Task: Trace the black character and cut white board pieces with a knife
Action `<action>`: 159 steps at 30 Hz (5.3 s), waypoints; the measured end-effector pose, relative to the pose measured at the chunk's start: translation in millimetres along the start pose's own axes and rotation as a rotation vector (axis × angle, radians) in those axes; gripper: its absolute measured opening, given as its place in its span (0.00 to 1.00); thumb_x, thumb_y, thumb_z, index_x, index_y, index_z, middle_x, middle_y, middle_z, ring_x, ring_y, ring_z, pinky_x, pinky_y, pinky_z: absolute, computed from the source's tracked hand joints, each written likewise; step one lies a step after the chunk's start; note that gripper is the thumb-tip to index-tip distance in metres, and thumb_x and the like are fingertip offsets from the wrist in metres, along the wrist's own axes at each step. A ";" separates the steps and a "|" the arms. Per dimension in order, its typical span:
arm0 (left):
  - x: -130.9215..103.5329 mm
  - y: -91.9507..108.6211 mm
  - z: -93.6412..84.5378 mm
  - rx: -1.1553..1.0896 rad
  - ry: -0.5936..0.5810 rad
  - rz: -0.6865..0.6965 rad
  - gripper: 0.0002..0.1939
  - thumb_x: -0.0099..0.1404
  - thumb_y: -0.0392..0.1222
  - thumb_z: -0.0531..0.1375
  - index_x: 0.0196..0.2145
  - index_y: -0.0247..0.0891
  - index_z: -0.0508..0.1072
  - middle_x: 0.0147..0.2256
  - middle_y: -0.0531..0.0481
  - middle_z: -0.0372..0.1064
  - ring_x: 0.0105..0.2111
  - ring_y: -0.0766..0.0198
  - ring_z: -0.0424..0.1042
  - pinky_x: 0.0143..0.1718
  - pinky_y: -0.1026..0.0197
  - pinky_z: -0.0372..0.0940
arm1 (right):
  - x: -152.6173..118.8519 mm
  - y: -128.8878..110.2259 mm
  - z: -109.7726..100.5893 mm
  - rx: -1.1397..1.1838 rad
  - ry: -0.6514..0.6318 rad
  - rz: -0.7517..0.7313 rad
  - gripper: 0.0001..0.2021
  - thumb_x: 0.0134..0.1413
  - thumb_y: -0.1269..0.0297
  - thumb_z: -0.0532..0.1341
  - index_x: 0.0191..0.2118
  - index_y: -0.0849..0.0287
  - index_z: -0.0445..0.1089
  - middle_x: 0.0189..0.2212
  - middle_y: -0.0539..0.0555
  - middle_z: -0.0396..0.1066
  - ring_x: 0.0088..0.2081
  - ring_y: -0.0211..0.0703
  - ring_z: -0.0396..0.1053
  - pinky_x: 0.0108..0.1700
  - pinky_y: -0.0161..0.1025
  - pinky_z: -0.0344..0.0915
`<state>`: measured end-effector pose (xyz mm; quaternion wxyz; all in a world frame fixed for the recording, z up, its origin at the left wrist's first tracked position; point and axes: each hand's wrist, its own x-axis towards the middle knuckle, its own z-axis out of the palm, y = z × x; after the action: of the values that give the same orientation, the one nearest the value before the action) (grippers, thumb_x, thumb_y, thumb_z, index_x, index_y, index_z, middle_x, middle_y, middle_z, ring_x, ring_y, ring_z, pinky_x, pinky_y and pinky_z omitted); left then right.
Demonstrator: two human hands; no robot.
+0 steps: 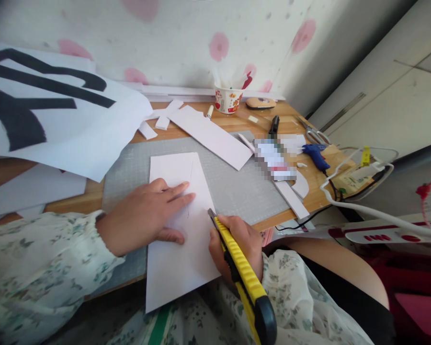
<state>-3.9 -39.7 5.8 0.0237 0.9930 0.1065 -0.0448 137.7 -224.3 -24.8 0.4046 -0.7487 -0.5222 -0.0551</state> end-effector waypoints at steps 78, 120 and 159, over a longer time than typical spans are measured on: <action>-28.1 42.2 13.2 -0.053 0.163 0.192 0.49 0.48 0.61 0.75 0.57 0.21 0.73 0.59 0.20 0.66 0.58 0.34 0.71 0.55 0.42 0.72 | 48.1 20.7 -5.6 0.254 -0.311 0.023 0.05 0.53 0.63 0.61 0.37 0.53 0.73 0.24 0.49 0.78 0.24 0.42 0.74 0.26 0.37 0.68; -21.7 52.1 15.1 -0.066 0.323 0.180 0.37 0.53 0.59 0.74 0.51 0.27 0.76 0.57 0.27 0.72 0.56 0.37 0.73 0.56 0.43 0.71 | 84.7 51.9 -1.3 0.367 -0.355 0.017 0.07 0.58 0.59 0.64 0.40 0.52 0.75 0.34 0.50 0.77 0.35 0.44 0.74 0.37 0.40 0.71; -16.8 35.3 18.1 -0.061 0.312 0.113 0.34 0.58 0.56 0.72 0.55 0.34 0.74 0.60 0.32 0.69 0.59 0.36 0.70 0.56 0.40 0.71 | 53.8 42.3 1.5 0.275 -0.230 0.123 0.04 0.57 0.63 0.65 0.39 0.51 0.75 0.29 0.47 0.77 0.28 0.40 0.73 0.29 0.35 0.68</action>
<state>-14.3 -78.7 -9.3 0.0395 0.9912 0.0540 0.1146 196.3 -189.0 -21.8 0.4434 -0.7184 -0.5207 0.1275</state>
